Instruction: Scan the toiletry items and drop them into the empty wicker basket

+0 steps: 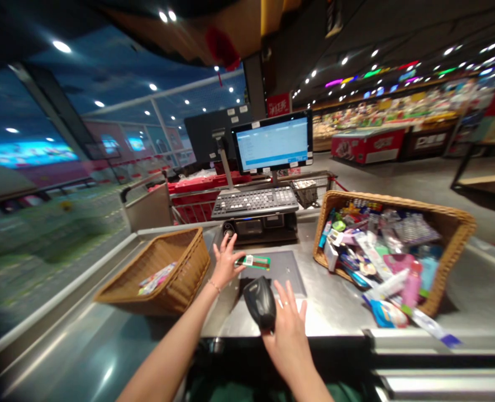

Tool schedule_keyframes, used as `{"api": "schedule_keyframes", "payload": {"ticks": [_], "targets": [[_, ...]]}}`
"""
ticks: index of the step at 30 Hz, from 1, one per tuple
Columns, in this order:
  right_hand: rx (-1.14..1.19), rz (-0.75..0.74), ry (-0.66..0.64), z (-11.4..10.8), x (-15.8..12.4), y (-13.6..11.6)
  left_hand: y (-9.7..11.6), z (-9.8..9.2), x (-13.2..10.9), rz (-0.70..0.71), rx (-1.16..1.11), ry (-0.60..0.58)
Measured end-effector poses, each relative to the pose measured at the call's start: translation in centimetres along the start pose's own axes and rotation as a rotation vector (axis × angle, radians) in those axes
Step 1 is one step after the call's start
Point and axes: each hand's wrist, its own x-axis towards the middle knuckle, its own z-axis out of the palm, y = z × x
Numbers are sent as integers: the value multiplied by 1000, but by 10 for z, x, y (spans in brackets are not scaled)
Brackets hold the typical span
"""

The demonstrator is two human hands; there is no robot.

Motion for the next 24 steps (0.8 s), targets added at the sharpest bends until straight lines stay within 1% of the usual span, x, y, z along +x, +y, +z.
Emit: {"api": "schedule_keyframes", "payload": {"ticks": [5, 14, 24], "targets": [[-6, -9, 3, 3, 1, -4, -4, -3, -2, -12, 3, 3], [-7, 6, -80, -3, 5, -16, -13, -7, -7, -16, 21, 29], [-17, -6, -117, 0, 8, -26, -23, -13, -11, -28, 40, 58]]}}
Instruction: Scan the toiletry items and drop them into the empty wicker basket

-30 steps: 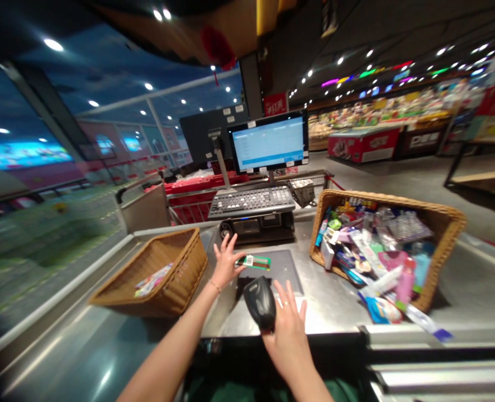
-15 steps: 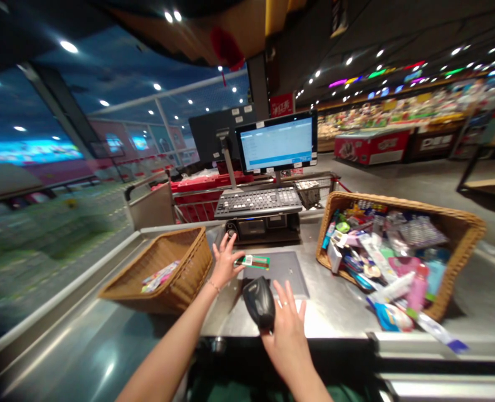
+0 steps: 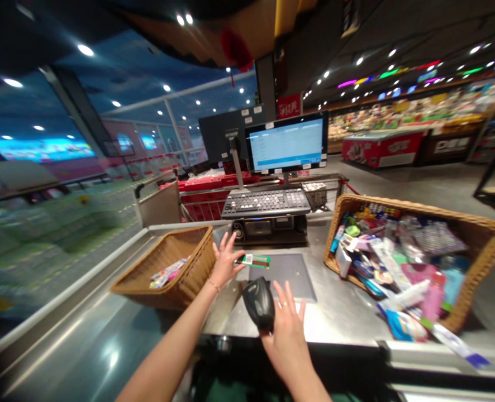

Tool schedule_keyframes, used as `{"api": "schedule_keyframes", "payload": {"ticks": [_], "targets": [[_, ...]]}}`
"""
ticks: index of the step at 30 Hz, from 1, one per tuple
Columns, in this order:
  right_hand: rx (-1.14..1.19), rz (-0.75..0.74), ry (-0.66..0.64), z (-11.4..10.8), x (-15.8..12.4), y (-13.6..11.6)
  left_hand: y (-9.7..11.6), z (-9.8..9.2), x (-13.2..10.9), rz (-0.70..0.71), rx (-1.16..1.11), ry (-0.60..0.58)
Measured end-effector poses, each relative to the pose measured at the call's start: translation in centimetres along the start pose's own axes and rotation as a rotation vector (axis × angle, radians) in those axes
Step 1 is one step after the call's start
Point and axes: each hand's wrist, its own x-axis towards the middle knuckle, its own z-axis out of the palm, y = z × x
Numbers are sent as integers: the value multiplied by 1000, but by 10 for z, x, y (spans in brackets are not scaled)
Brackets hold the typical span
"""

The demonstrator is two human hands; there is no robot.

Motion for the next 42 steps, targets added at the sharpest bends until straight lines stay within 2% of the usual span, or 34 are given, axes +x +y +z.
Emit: {"api": "schedule_keyframes", "payload": {"ticks": [13, 42], "targets": [[-1, -37, -20, 3, 6, -13, -14, -9, -3, -14, 12, 33], [31, -132, -14, 5, 20, -41, -33, -42, -4, -65, 62, 80]]}}
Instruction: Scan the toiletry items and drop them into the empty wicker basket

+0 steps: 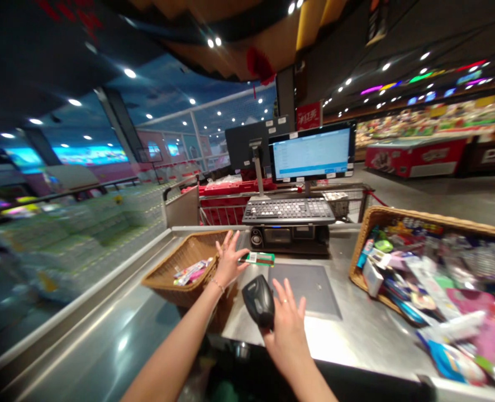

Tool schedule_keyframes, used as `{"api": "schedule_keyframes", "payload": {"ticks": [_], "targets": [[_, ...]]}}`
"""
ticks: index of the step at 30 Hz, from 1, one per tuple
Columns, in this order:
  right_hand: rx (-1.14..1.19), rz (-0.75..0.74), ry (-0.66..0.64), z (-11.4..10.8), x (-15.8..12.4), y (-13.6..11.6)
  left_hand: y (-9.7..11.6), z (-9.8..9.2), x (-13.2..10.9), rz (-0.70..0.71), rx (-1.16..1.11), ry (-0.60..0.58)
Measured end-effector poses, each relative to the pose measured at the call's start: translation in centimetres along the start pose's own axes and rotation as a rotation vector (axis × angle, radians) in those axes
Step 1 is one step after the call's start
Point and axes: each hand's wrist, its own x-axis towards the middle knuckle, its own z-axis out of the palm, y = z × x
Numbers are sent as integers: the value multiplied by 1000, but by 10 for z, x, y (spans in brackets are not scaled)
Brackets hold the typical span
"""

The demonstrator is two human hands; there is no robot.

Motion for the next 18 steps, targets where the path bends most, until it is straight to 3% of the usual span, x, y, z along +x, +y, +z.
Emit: {"api": "schedule_keyframes", "payload": {"ticks": [18], "targets": [[19, -56, 4, 6, 4, -18, -18, -21, -5, -38, 15, 27]]}}
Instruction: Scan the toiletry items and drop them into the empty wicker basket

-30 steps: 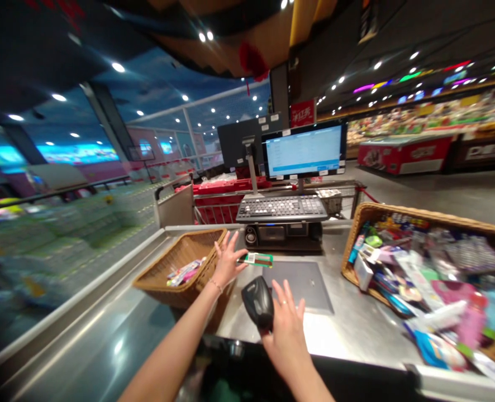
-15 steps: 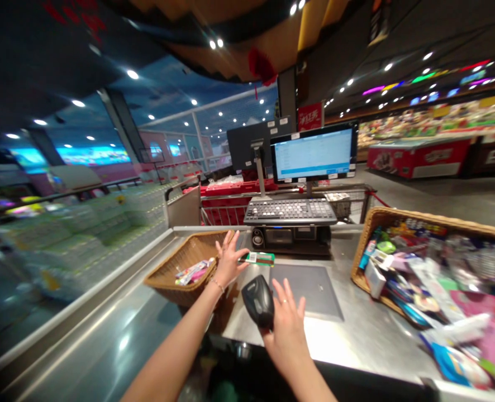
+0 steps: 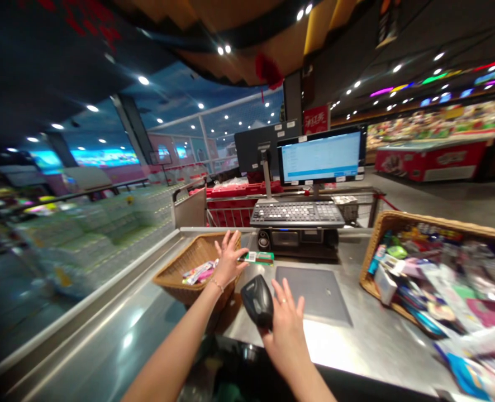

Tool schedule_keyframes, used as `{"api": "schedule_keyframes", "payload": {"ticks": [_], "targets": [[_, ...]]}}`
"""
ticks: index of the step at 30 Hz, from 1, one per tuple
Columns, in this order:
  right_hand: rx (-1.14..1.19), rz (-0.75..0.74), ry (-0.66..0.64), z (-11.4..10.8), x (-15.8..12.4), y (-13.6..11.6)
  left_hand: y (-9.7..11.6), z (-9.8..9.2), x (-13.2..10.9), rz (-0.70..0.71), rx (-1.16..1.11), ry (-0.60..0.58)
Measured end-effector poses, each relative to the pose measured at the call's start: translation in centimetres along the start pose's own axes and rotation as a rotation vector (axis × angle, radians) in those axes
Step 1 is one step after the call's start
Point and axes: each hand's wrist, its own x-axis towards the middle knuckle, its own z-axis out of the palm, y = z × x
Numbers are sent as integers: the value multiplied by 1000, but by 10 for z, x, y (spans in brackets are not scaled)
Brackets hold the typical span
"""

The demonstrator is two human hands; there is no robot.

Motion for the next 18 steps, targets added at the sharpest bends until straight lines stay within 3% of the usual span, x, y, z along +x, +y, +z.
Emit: {"api": "schedule_keyframes", "payload": {"ticks": [18], "targets": [[36, -76, 42, 16, 4, -5, -16, -17, -5, -48, 23, 38]]}}
